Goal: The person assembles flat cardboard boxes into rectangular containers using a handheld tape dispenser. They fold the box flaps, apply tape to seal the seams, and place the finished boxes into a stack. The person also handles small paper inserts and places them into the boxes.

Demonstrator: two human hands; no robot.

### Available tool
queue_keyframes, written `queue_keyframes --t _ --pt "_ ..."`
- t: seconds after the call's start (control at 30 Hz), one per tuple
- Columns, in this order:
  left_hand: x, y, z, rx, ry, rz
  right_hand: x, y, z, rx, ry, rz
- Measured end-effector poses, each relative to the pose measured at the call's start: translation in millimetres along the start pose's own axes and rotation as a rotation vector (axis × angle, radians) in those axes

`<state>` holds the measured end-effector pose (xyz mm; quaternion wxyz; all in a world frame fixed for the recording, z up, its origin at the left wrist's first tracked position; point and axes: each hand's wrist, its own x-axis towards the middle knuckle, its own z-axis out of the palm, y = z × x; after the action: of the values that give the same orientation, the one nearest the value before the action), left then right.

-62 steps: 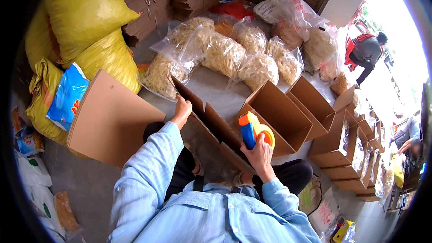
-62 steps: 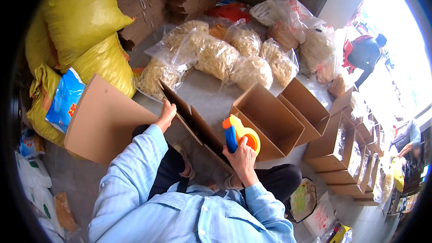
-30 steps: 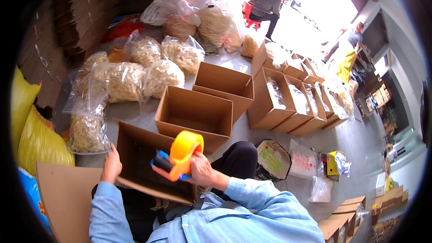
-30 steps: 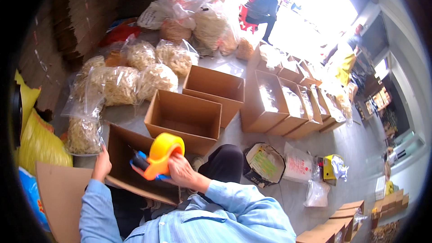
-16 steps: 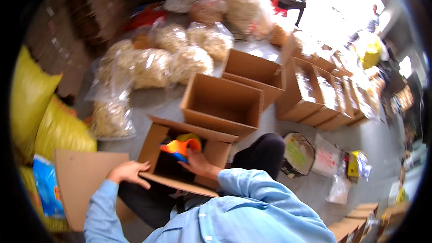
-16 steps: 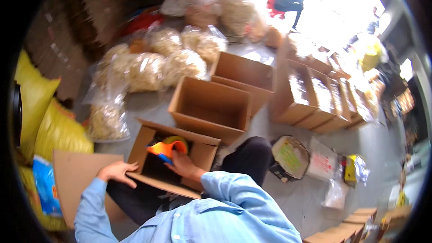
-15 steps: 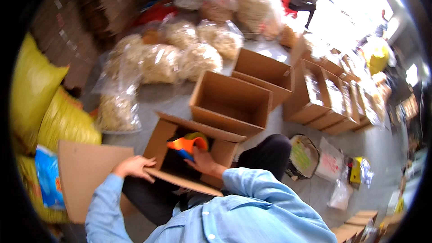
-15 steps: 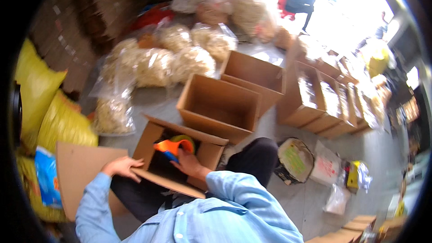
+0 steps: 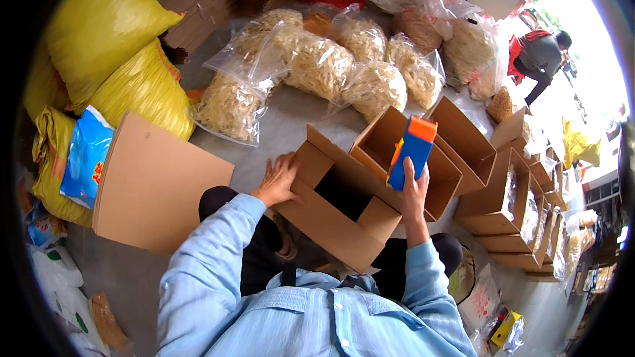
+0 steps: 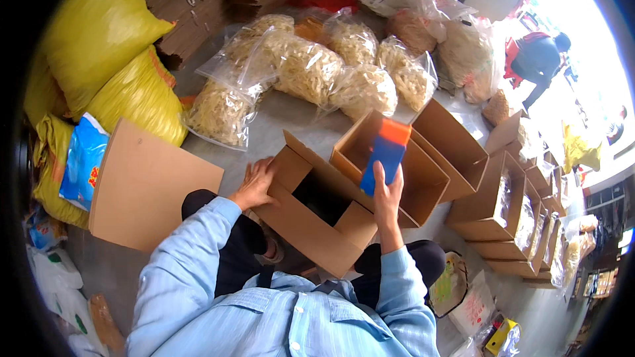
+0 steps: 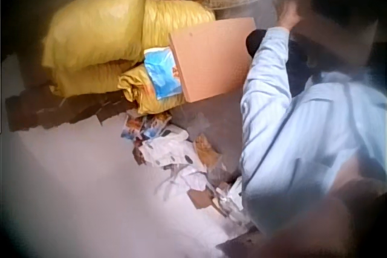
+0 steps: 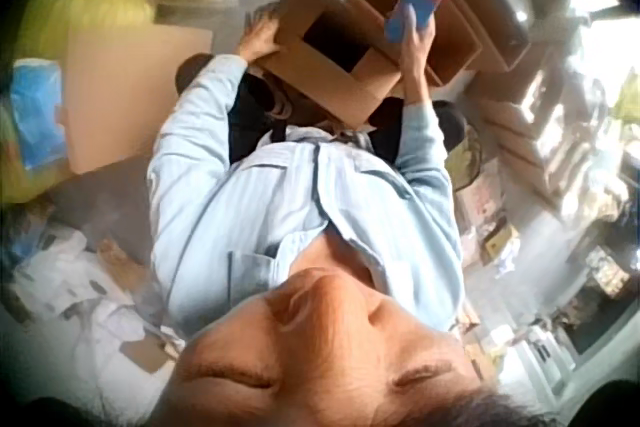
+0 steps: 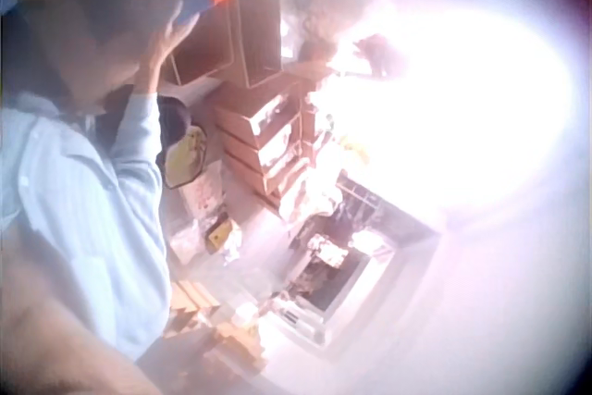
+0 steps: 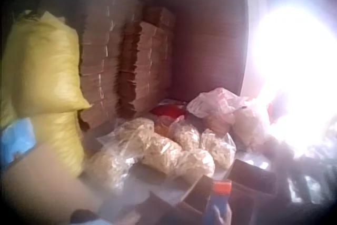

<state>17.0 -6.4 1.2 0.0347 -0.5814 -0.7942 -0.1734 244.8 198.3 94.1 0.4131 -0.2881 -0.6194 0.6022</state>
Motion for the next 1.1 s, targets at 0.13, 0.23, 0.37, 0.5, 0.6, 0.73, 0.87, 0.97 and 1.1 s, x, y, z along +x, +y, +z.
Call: queue_keyframes --t 0.13,0.23,0.37,0.5,0.6,0.73,0.87,0.97,1.1 --pt "-18 -12 27 -0.583 -0.225 -0.584 -62 8 22 0.145 0.301 0.206" --pt "-15 -8 11 -0.689 -0.215 -0.484 -108 47 18 0.016 0.268 0.139" --pt "-20 -12 27 -0.670 -0.092 -0.515 -139 60 28 -0.099 0.080 -0.007" --pt "-15 -7 40 -0.494 -0.035 -0.575 -136 84 15 -0.163 0.020 0.015" --pt "-11 -3 34 -0.587 0.011 -0.616 -130 78 12 -0.304 0.012 -0.020" --pt "-8 -6 33 -0.601 0.039 -0.641 -96 32 29 -0.063 -0.209 0.373" --pt "-7 0 23 -0.651 0.030 -0.692 -63 2 60 0.085 -0.550 0.397" --pt "-6 4 18 -0.599 0.063 -0.686 -44 -4 85 0.165 -0.648 0.414" --pt "-6 7 29 -0.498 0.118 -0.661 -52 45 80 -0.060 -0.586 0.552"
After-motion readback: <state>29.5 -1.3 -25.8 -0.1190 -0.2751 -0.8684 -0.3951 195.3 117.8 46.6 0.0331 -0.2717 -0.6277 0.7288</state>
